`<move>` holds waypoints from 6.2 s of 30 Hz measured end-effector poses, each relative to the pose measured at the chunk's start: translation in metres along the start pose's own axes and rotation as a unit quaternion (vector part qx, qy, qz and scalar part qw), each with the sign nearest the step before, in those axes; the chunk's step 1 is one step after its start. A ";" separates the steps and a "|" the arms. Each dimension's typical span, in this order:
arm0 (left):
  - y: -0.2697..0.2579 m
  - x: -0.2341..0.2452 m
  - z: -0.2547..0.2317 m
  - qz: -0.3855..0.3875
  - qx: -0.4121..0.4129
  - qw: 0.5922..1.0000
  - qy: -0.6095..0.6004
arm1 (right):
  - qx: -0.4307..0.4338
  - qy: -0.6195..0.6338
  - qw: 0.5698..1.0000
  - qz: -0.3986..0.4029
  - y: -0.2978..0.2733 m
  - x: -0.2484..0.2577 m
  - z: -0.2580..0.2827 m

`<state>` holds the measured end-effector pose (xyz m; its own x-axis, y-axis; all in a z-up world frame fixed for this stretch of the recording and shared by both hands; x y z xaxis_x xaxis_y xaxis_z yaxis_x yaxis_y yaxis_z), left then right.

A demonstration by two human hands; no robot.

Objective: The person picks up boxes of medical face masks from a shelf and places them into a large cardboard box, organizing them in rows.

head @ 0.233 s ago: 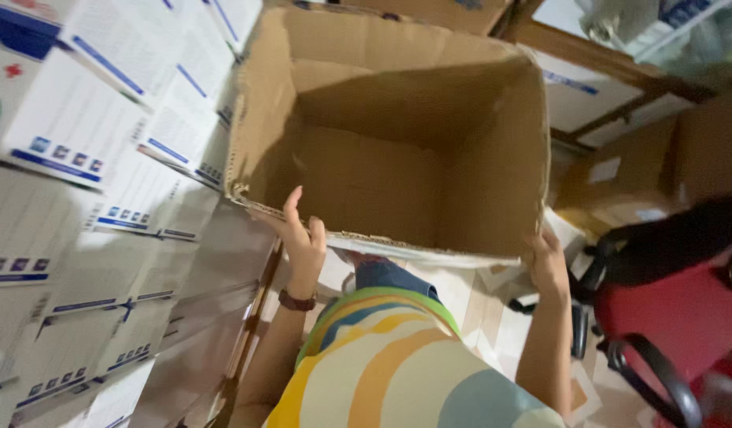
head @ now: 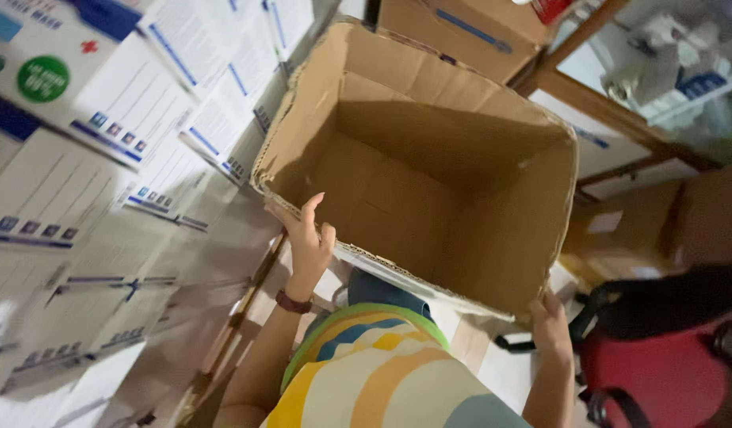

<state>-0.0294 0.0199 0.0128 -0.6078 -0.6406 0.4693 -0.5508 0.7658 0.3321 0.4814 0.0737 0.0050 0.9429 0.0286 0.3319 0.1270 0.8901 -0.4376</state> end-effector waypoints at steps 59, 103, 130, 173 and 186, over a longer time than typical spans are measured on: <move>0.093 0.109 0.002 0.049 -0.215 0.972 0.083 | 0.565 0.003 0.765 0.308 0.037 -0.524 0.512; 0.192 0.028 -0.058 0.178 0.086 0.828 -0.524 | 0.674 0.171 0.702 0.156 -0.007 -0.293 0.399; 0.169 -0.076 -0.011 0.358 0.220 0.457 -0.784 | 0.563 -0.369 0.739 -0.033 -0.068 -0.255 0.364; 0.231 0.027 0.055 0.329 0.104 0.927 0.146 | 0.350 -0.587 0.701 0.204 0.361 -0.476 0.059; 0.226 0.020 0.071 0.325 0.140 0.919 0.172 | 0.346 -0.469 0.806 0.105 0.373 -0.532 0.073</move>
<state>-0.2071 0.1764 0.0390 -0.6695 0.0398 0.7418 -0.2900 0.9053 -0.3103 0.0049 0.4237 -0.2735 0.2334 0.2538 0.9387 -0.5131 0.8521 -0.1029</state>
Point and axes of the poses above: each hand's wrist, its own y-axis towards the middle knuckle, its own x-axis out of the back of the hand, z = x × y, the point moved 2 cm from there along y, towards the middle knuckle, and after that the axes turned 2 degrees about y, right-handed, at the moved point
